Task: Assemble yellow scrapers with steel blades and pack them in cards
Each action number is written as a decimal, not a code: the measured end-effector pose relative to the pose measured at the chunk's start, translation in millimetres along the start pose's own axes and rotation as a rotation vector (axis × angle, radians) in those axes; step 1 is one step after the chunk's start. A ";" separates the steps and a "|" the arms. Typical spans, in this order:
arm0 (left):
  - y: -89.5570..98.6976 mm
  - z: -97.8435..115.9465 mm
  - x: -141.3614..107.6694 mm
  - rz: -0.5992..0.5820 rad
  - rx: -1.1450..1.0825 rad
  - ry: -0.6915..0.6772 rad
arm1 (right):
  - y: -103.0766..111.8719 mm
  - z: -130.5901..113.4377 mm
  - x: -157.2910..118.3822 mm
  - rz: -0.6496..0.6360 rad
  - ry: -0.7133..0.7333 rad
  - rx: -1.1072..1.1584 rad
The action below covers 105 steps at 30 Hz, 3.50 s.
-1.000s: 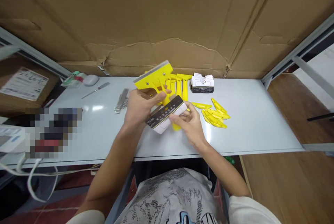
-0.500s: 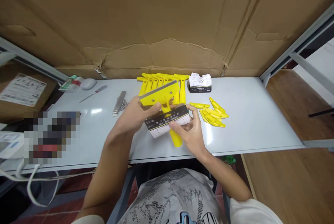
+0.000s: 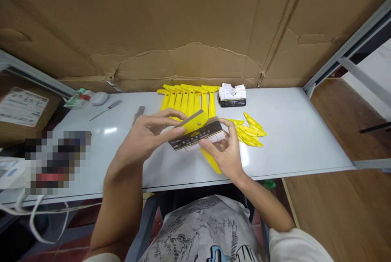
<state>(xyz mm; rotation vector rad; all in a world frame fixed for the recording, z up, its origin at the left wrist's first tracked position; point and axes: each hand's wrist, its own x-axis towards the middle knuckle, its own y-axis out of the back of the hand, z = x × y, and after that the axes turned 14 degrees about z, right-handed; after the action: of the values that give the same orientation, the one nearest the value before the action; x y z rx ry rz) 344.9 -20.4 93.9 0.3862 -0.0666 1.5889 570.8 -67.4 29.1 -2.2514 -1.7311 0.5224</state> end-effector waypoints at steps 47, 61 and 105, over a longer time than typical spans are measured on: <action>-12.6 -63.8 -6.2 0.001 0.075 0.158 | 112.4 -56.6 241.4 0.195 0.509 -1.810; -65.3 -36.9 44.2 -0.400 0.647 -0.413 | 121.6 -84.1 98.1 -0.277 0.482 -2.037; -180.3 -52.2 72.7 -0.452 0.912 -0.570 | 119.7 -1.6 99.0 0.020 0.873 -1.658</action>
<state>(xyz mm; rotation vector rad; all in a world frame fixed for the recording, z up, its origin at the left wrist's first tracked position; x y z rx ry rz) 510.4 75.3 30.7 1.4492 0.3032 0.9405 698.8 -3.1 -31.0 -2.3472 -1.6113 -2.2951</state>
